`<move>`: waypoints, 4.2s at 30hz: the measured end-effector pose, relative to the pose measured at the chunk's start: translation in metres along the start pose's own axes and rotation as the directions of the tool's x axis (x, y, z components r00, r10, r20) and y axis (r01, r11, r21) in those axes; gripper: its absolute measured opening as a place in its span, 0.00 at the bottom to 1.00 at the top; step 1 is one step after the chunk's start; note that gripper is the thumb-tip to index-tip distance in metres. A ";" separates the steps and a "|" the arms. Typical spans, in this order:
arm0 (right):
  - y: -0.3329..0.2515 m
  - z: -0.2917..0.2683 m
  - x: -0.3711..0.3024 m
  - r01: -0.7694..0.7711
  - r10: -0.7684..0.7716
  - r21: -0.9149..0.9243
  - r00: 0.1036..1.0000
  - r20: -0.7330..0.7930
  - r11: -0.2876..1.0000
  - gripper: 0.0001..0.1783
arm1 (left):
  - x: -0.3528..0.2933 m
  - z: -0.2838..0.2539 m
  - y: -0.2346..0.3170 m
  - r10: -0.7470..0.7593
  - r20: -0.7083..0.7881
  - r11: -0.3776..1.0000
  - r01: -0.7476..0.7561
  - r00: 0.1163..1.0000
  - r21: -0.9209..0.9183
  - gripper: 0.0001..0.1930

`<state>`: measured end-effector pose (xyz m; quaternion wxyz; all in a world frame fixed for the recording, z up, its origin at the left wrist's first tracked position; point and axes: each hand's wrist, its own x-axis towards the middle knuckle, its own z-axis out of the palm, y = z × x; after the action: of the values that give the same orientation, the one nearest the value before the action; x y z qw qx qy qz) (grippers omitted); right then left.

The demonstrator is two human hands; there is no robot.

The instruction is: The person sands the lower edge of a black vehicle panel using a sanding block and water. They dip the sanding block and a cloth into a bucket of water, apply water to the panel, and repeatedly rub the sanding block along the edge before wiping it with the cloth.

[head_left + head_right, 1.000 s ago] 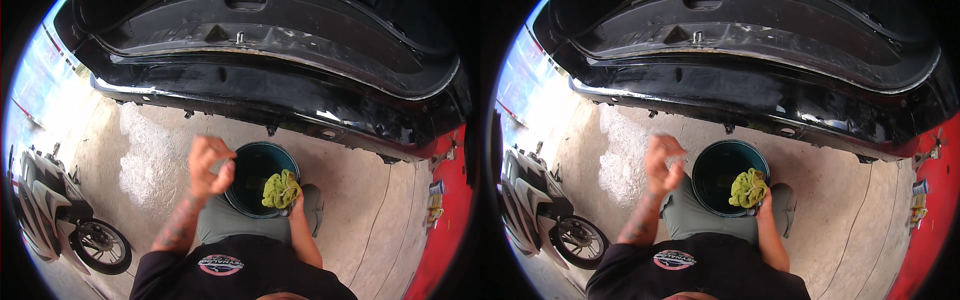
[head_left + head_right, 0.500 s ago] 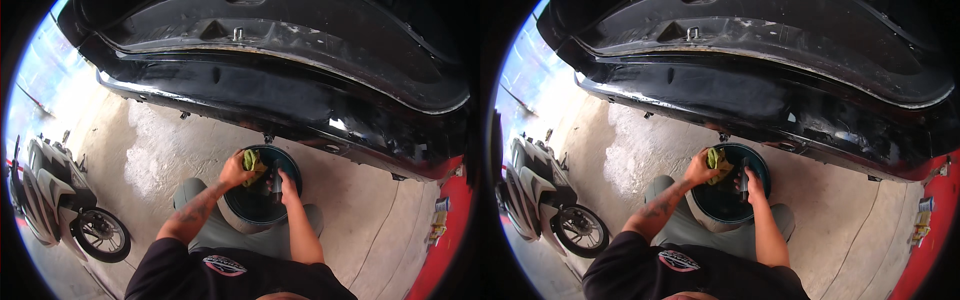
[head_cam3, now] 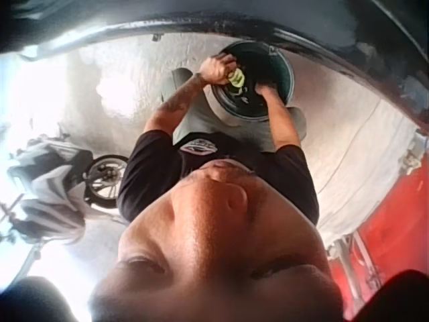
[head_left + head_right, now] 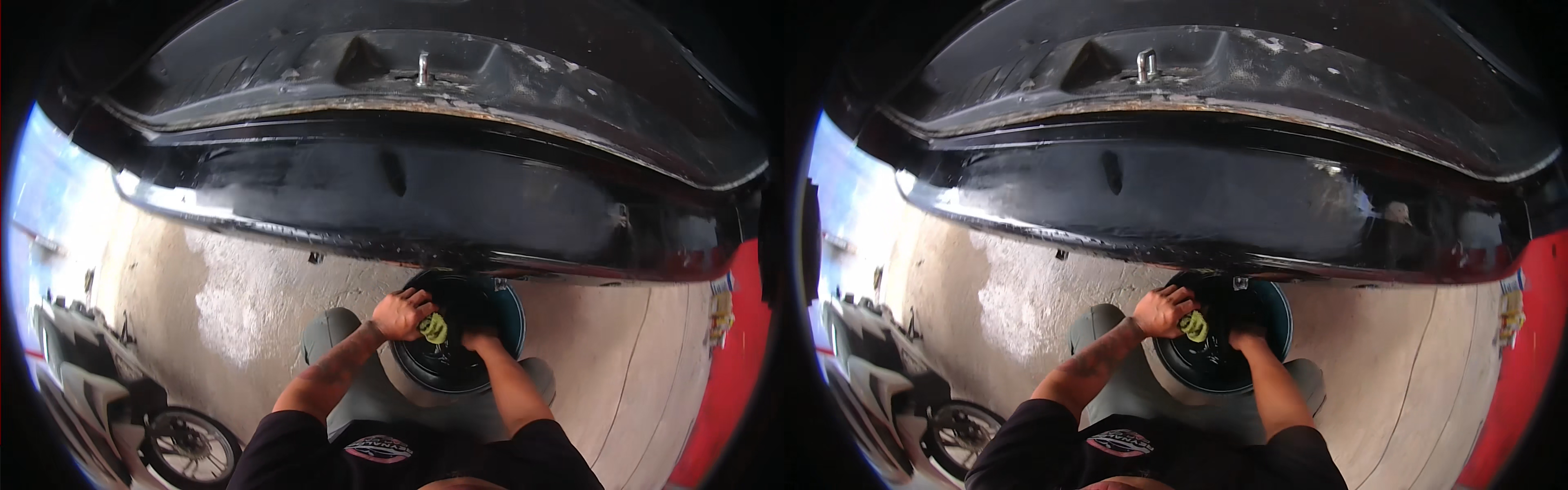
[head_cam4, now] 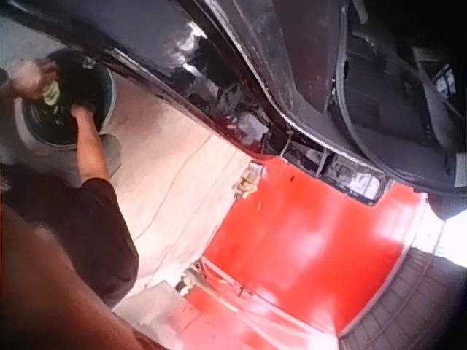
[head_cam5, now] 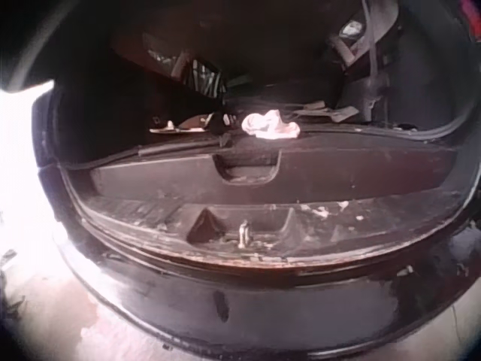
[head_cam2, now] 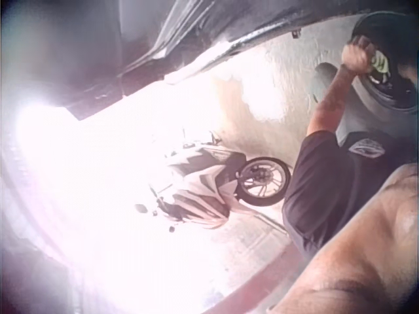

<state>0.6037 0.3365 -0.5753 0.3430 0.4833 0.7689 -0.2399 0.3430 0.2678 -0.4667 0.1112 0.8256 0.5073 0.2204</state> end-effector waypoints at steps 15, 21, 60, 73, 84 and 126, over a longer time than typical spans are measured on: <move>-0.060 -0.198 -0.342 0.389 0.148 0.469 0.624 -0.767 0.793 0.28 | 0.001 -0.006 -0.002 0.053 0.055 0.999 -0.052 0.997 -0.016 0.29; -0.111 -0.292 -0.363 0.398 -0.139 -0.015 0.284 -0.949 0.917 0.25 | 0.000 0.002 -0.008 0.023 0.017 0.999 -0.022 1.000 -0.040 0.28; -0.178 -0.336 -0.342 0.240 -0.209 -0.126 0.366 -0.907 0.963 0.18 | -0.001 -0.003 -0.008 -0.003 0.026 0.996 0.005 1.000 -0.094 0.28; -0.175 -0.341 -0.331 0.304 -0.259 -0.165 0.303 -0.917 0.938 0.18 | -0.001 -0.005 -0.009 -0.018 0.056 0.996 0.023 0.998 -0.092 0.31; -0.156 -0.350 -0.326 0.306 -0.402 -0.324 0.241 -0.883 0.895 0.19 | 0.000 -0.005 -0.005 -0.011 0.049 0.995 0.016 0.999 -0.097 0.30; -0.173 -0.335 -0.342 0.200 -0.215 -0.159 0.303 -0.928 0.967 0.18 | 0.000 0.000 -0.009 -0.012 0.097 0.997 0.020 0.995 -0.076 0.28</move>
<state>0.4495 0.3011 -0.0912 -0.1940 0.4271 0.8820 0.0459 0.3361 0.2714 -0.4706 0.1688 0.8263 0.4992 0.1986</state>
